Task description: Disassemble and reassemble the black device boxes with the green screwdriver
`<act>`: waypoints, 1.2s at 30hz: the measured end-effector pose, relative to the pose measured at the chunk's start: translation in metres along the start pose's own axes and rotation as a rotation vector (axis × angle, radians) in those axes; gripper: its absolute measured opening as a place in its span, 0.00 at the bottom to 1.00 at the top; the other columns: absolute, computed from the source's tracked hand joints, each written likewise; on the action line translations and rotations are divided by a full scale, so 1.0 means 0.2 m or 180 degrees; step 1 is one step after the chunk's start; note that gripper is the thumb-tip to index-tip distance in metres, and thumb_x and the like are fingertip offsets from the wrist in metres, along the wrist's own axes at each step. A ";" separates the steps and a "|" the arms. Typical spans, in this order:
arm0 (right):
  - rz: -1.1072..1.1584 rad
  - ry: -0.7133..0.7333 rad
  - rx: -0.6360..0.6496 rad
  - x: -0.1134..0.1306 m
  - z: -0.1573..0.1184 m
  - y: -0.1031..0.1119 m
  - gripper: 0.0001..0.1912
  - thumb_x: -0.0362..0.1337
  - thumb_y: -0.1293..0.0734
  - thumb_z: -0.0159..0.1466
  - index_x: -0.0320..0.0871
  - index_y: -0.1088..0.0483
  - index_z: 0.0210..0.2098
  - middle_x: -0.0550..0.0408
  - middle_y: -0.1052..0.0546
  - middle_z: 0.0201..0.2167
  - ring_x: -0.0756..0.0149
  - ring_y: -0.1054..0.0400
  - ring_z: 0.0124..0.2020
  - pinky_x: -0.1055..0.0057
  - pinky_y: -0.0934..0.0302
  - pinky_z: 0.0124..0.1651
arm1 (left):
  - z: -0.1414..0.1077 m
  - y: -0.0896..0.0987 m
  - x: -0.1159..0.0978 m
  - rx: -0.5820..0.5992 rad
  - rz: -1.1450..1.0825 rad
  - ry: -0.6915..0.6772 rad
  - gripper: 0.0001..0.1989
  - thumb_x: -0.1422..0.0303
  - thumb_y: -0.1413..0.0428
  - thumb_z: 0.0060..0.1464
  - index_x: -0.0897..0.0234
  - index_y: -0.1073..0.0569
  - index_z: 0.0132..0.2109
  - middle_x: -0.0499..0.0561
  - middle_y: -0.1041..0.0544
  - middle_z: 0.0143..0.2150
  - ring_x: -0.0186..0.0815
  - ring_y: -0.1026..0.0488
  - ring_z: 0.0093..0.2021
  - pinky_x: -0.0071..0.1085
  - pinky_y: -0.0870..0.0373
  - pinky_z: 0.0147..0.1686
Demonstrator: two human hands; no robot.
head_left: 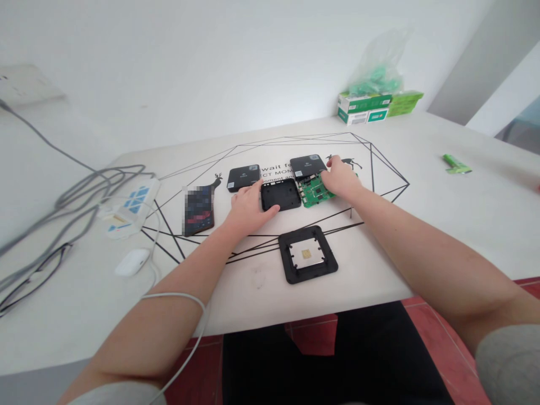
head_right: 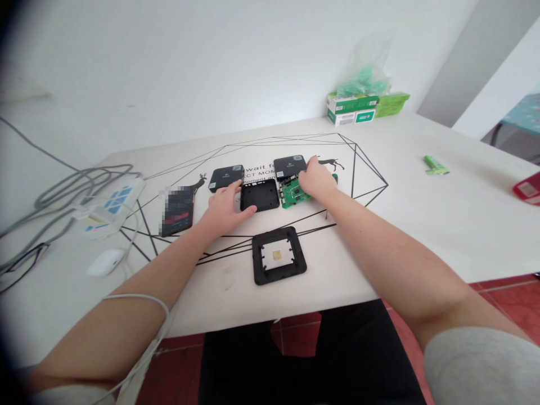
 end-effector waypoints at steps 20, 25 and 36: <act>-0.1281 0.0879 0.0804 0.18 -0.16 -0.11 0.33 0.61 0.36 0.67 0.40 0.27 0.56 0.33 0.26 0.59 0.37 0.31 0.61 0.47 0.31 0.58 | 0.00 0.00 -0.03 0.0164 0.0120 0.0079 0.44 0.50 0.41 0.60 0.68 0.43 0.74 0.67 0.26 0.66 0.60 0.34 0.70 0.58 0.40 0.68; -0.1584 0.1085 0.1335 0.18 -0.23 -0.17 0.49 0.68 0.29 0.59 0.36 0.34 0.65 0.28 0.33 0.65 0.29 0.39 0.67 0.44 0.35 0.64 | -0.01 0.00 -0.04 0.0191 0.0165 0.0102 0.43 0.50 0.42 0.60 0.67 0.42 0.74 0.66 0.26 0.67 0.58 0.35 0.71 0.57 0.41 0.69; -0.1408 0.1054 0.1281 0.19 -0.20 -0.17 0.44 0.64 0.28 0.60 0.36 0.31 0.62 0.29 0.32 0.63 0.31 0.38 0.65 0.47 0.36 0.63 | -0.01 0.00 -0.04 0.0258 0.0331 0.0182 0.42 0.49 0.43 0.61 0.68 0.40 0.74 0.65 0.26 0.68 0.58 0.34 0.70 0.55 0.40 0.68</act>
Point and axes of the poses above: each hand's wrist, its own z-axis towards the middle knuckle, its own y-axis out of the back of the hand, x = y × z, the point moved 10 cm from there along z, towards the middle knuckle
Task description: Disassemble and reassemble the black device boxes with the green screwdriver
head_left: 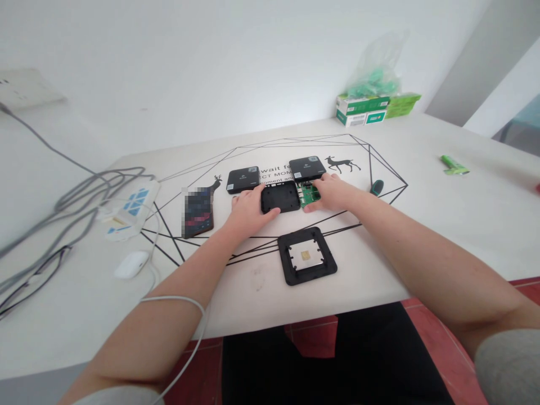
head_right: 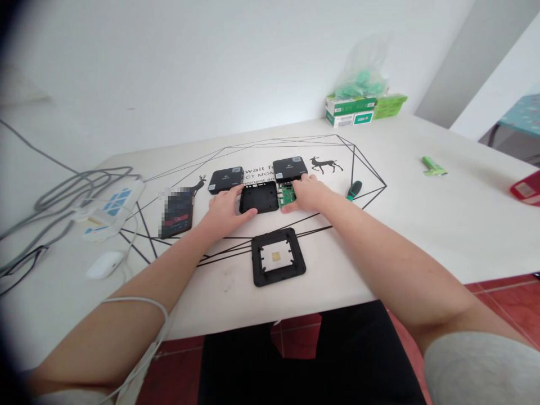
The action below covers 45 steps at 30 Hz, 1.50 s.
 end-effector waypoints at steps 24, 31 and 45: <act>0.0077 -0.0024 -0.0125 -0.05 0.04 0.00 0.40 0.62 0.30 0.62 0.35 0.27 0.59 0.29 0.30 0.62 0.31 0.36 0.64 0.47 0.34 0.61 | 0.00 0.01 0.06 0.0014 0.0116 0.0267 0.50 0.42 0.43 0.58 0.67 0.45 0.77 0.68 0.32 0.73 0.61 0.40 0.74 0.57 0.47 0.70; 0.0162 0.0119 -0.0166 -0.07 0.05 0.01 0.39 0.60 0.28 0.61 0.36 0.27 0.59 0.31 0.27 0.62 0.37 0.31 0.62 0.50 0.32 0.61 | 0.00 -0.04 0.13 0.0342 0.0302 0.0586 0.62 0.36 0.41 0.53 0.69 0.54 0.79 0.73 0.42 0.77 0.65 0.50 0.78 0.65 0.57 0.73; 0.0073 0.0312 0.0000 -0.05 0.04 0.03 0.31 0.56 0.28 0.64 0.37 0.24 0.55 0.34 0.24 0.60 0.41 0.27 0.58 0.53 0.31 0.59 | 0.00 -0.05 0.11 0.0347 0.0315 0.0488 0.56 0.39 0.41 0.56 0.66 0.50 0.79 0.70 0.39 0.76 0.64 0.48 0.77 0.66 0.58 0.73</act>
Point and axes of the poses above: each hand's wrist, its own z-axis towards the middle knuckle, its own y-axis out of the back of the hand, x = y × z, the point moved 10 cm from there along z, towards the middle knuckle
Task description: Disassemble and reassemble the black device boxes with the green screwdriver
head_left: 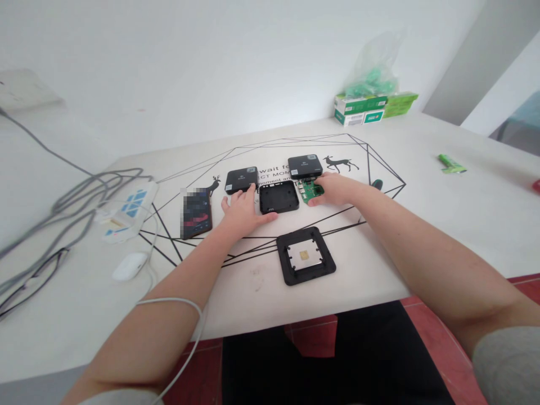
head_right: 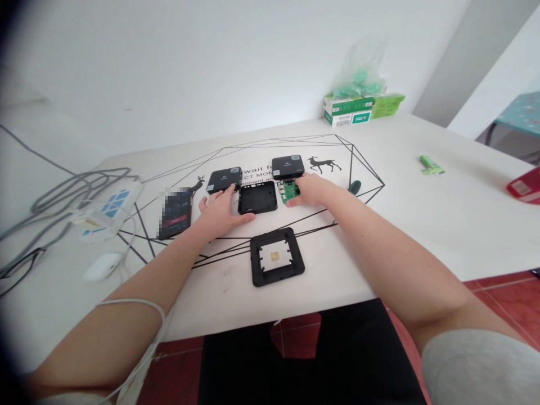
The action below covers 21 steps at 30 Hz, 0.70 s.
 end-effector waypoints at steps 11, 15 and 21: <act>-0.0068 0.0097 0.0060 0.04 -0.04 0.01 0.36 0.60 0.27 0.61 0.39 0.24 0.57 0.37 0.23 0.57 0.41 0.27 0.56 0.54 0.31 0.53 | 0.00 0.00 -0.01 -0.0161 -0.0064 -0.0166 0.47 0.41 0.44 0.59 0.64 0.42 0.76 0.66 0.35 0.74 0.62 0.43 0.75 0.64 0.57 0.73; -0.0123 0.0091 0.0090 0.05 -0.05 0.01 0.39 0.62 0.27 0.60 0.39 0.25 0.58 0.36 0.24 0.57 0.39 0.28 0.58 0.53 0.31 0.54 | 0.00 0.00 -0.01 -0.0186 -0.0035 -0.0171 0.46 0.41 0.45 0.61 0.63 0.41 0.76 0.66 0.34 0.74 0.62 0.43 0.75 0.63 0.56 0.73; -0.0201 0.0046 0.0158 0.09 -0.07 0.00 0.40 0.62 0.27 0.60 0.38 0.26 0.58 0.34 0.25 0.57 0.39 0.27 0.57 0.52 0.30 0.53 | 0.00 -0.01 -0.03 -0.0249 -0.0002 -0.0248 0.42 0.42 0.46 0.61 0.63 0.38 0.74 0.66 0.31 0.72 0.60 0.40 0.73 0.62 0.53 0.72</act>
Point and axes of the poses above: each hand's wrist, its own z-axis towards the middle knuckle, its own y-axis out of the back of the hand, x = y × z, the point moved 10 cm from there along z, towards the middle knuckle
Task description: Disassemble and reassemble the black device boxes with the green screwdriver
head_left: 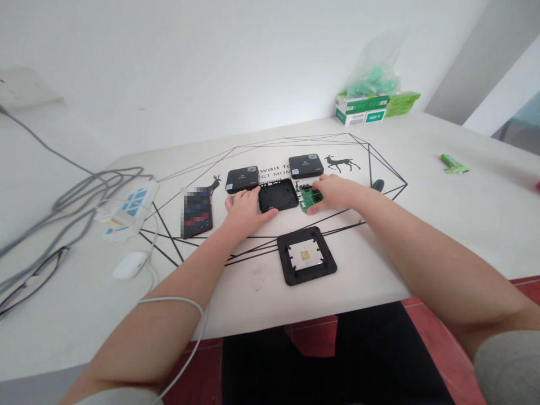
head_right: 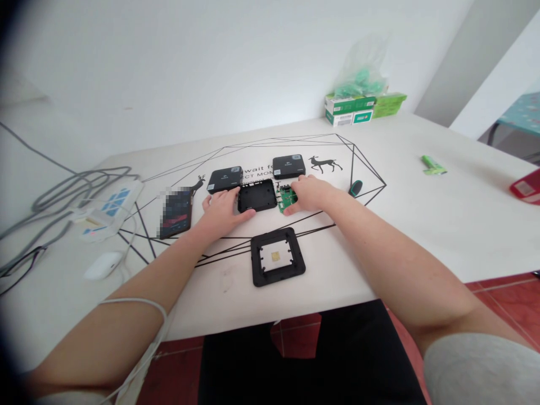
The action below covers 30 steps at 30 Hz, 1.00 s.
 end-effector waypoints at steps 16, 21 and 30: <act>0.0163 -0.0011 -0.0392 0.00 0.05 -0.01 0.29 0.56 0.33 0.67 0.38 0.25 0.54 0.33 0.22 0.55 0.42 0.25 0.54 0.54 0.32 0.53 | 0.00 0.00 -0.01 -0.0002 -0.0096 -0.0091 0.42 0.44 0.44 0.61 0.63 0.38 0.74 0.64 0.30 0.71 0.58 0.40 0.73 0.57 0.50 0.71; 0.0129 -0.0066 -0.0492 0.00 0.05 0.00 0.27 0.56 0.33 0.67 0.40 0.25 0.52 0.34 0.23 0.55 0.40 0.26 0.55 0.54 0.32 0.53 | 0.00 0.02 -0.02 0.0002 -0.0130 -0.0092 0.42 0.44 0.45 0.61 0.63 0.38 0.73 0.64 0.30 0.71 0.59 0.39 0.73 0.58 0.50 0.71; 0.1003 0.1290 0.0533 0.33 -0.16 -0.03 0.22 0.56 0.23 0.57 0.45 0.25 0.38 0.54 0.22 0.39 0.61 0.29 0.38 0.67 0.37 0.39 | -0.01 0.08 0.01 -0.0243 -0.0276 0.0214 0.28 0.53 0.57 0.71 0.60 0.34 0.70 0.62 0.24 0.66 0.55 0.36 0.71 0.63 0.52 0.72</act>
Point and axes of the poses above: each hand's wrist, its own z-axis towards the middle knuckle, its own y-axis out of the back of the hand, x = y × z, the point moved 10 cm from there along z, towards the middle knuckle
